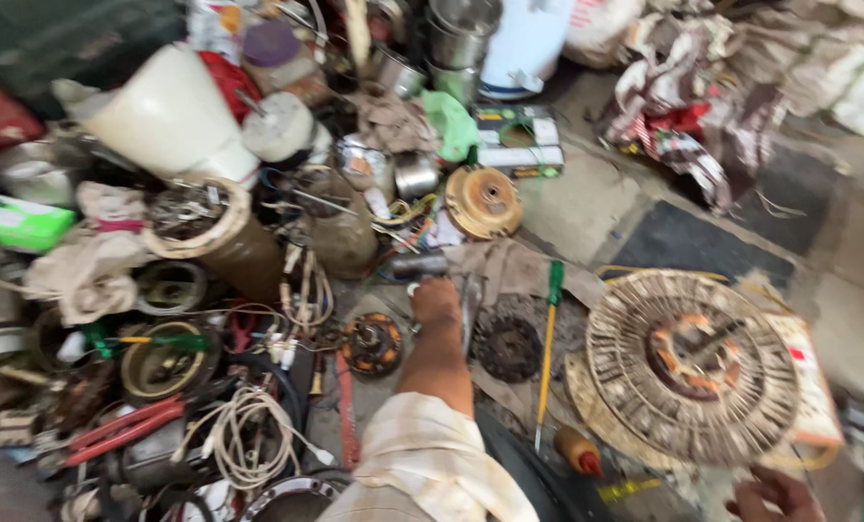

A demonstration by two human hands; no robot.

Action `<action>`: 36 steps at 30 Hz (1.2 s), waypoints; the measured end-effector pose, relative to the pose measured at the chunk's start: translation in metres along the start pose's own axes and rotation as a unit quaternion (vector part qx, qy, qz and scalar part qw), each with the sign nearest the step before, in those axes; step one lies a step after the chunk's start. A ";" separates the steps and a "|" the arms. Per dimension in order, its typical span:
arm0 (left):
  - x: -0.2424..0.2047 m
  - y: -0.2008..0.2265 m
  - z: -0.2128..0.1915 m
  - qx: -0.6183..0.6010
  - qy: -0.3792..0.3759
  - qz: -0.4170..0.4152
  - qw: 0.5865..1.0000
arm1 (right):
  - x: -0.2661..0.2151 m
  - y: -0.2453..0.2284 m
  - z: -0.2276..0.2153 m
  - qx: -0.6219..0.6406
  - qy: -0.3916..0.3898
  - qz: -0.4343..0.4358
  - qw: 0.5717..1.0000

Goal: The person sits on the floor and uses a hammer to strike a metal rod placed on a motor shaft, likely to dislodge a bearing. They then handle the motor stator, connecting yellow wires to it and testing it with a multimeter.

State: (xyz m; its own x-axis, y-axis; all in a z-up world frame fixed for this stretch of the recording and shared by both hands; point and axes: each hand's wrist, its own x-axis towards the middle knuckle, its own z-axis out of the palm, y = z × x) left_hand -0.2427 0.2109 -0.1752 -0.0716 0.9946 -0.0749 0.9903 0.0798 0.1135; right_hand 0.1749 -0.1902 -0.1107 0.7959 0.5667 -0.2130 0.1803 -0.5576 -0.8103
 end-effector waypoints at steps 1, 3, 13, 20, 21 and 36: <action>-0.001 0.000 0.003 0.002 -0.005 -0.009 1.000 | 0.004 -0.005 0.004 -0.011 -0.004 0.009 1.000; -0.003 0.006 0.002 0.004 -0.015 -0.024 1.000 | 0.006 -0.016 0.010 -0.023 -0.014 0.022 0.999; 0.005 -0.026 -0.039 -0.355 -0.072 -0.112 0.925 | 0.003 -0.012 0.009 0.049 -0.055 -0.032 0.997; 0.016 -0.049 -0.083 -0.724 -0.104 -0.086 0.677 | -0.031 0.007 -0.015 0.042 -0.033 -0.033 0.998; 0.015 -0.049 -0.089 -0.753 -0.107 -0.075 0.644 | -0.035 0.004 -0.015 0.041 -0.032 -0.038 0.998; -0.010 -0.066 -0.252 -0.600 0.292 0.122 0.735 | 0.013 -0.013 0.009 -0.039 -0.035 0.009 0.999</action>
State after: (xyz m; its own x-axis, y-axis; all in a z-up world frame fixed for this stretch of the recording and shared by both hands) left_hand -0.3371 0.2120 0.0677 -0.2944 0.8196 0.4915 0.1896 -0.4539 0.8706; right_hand 0.1780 -0.1704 -0.1077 0.7575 0.5953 -0.2679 0.2121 -0.6125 -0.7615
